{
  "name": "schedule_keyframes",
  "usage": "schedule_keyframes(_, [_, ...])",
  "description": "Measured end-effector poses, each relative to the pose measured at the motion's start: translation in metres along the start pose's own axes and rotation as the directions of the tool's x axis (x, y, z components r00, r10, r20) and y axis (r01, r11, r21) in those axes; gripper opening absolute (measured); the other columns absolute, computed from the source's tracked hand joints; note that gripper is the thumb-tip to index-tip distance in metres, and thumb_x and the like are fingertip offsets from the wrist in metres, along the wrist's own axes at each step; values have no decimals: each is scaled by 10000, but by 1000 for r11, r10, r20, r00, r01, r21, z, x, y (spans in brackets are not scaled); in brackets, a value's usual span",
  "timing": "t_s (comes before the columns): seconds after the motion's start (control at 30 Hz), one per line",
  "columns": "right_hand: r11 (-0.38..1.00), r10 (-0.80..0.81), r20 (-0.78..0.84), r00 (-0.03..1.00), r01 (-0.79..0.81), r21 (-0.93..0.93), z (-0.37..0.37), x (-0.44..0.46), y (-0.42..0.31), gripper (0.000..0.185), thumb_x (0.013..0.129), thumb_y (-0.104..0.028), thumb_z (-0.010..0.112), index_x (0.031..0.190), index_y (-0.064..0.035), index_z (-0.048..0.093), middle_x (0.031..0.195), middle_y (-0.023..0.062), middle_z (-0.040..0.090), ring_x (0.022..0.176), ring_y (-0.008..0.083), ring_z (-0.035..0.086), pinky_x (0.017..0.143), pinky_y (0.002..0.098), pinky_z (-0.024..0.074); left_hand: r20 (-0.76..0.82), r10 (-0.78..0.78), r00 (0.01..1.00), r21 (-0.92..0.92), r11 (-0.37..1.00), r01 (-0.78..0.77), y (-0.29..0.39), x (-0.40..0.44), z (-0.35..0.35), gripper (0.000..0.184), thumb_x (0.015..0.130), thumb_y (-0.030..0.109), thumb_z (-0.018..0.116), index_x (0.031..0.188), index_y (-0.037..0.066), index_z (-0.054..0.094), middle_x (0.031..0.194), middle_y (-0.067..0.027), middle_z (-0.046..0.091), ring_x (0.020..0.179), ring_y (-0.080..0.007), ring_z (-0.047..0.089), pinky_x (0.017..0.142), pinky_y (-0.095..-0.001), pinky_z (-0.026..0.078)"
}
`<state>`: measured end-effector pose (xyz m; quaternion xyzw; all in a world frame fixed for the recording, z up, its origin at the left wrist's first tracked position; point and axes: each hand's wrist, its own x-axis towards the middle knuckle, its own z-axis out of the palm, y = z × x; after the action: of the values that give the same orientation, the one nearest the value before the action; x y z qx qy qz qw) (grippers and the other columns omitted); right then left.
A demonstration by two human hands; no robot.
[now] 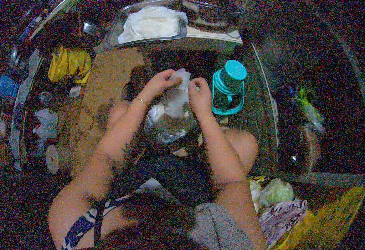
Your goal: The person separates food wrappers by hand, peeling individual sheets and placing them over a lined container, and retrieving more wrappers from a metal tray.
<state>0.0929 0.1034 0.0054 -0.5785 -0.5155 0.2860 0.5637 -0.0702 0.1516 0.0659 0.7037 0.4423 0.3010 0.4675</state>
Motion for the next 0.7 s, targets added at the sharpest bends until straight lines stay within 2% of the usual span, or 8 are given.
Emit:
schedule_keyframes(0.07, [994, -100, -4, 995, 100, 45, 3, 4, 9, 100, 876, -140, 591, 892, -60, 533, 739, -33, 507, 624, 55, 441, 560, 230, 391, 81, 6, 997, 105, 994, -14, 1, -3, 1, 395, 693, 300, 774, 893, -10, 631, 795, -57, 646, 689, -138, 573, 652, -310, 470])
schedule_keyframes(0.17, [1000, 18, 0, 1000, -18, -23, -1, 2, -3, 164, 838, -173, 596, 920, -32, 576, 895, 135, 606, 879, 291, 584, 808, 375, 454, 216, -127, 968, 220, 972, 79, 1, -9, 4, 464, 604, 298, 826, 904, -14, 659, 780, -85, 660, 695, -164, 596, 679, -329, 486])
schedule_keyframes(0.3, [987, 161, 154, 975, -158, -31, -10, 8, 3, 309, 765, -254, 706, 948, -28, 603, 885, 126, 631, 812, 253, 606, 734, 364, 473, 148, -67, 987, 393, 920, 3, 3, -3, -13, 333, 605, 188, 801, 843, -10, 679, 770, -94, 670, 681, -181, 618, 666, -331, 492])
schedule_keyframes(0.37, [969, 238, 285, 929, -248, 1, -16, 9, 2, 385, 708, -299, 764, 940, -24, 627, 855, 118, 651, 757, 227, 620, 691, 355, 483, 114, -27, 993, 240, 971, -1, -2, -3, -15, 318, 622, 177, 786, 849, -14, 674, 774, -98, 669, 689, -188, 621, 667, -328, 494])
schedule_keyframes(0.47, [948, 316, 549, 773, -269, -167, -26, 15, -2, 218, 743, -173, 750, 860, -22, 644, 714, 1, 597, 625, 94, 525, 577, 257, 418, 115, 37, 993, 83, 995, -47, -6, -4, -13, 318, 635, 153, 770, 881, -14, 659, 798, -104, 666, 725, -184, 619, 685, -320, 493])
schedule_keyframes(0.53, [943, 322, 560, 763, -207, -261, -37, 12, -34, 285, 686, -222, 789, 842, -20, 662, 719, 11, 609, 628, 98, 530, 580, 274, 426, 132, 84, 988, 3, 996, -85, -5, -5, -10, 328, 639, 133, 761, 909, -13, 647, 820, -107, 663, 758, -176, 616, 704, -313, 491])
schedule_keyframes(0.63, [926, 252, 566, 785, -25, -378, -45, 17, -37, 361, 646, -291, 813, 836, -27, 657, 682, 10, 594, 595, 107, 521, 564, 283, 423, 201, -88, 976, 321, 947, 19, 7, -3, -20, 346, 694, 145, 752, 992, 15, 633, 889, -66, 673, 831, -149, 614, 779, -303, 489])
schedule_keyframes(0.7, [909, 305, 570, 763, -55, -413, -51, 18, -40, 341, 659, -284, 807, 823, -27, 654, 678, 7, 588, 600, 104, 520, 563, 276, 420, 166, -25, 986, 329, 944, -32, 1, -3, -22, 346, 654, 129, 755, 955, 6, 637, 842, -104, 664, 786, -167, 622, 725, -310, 491])
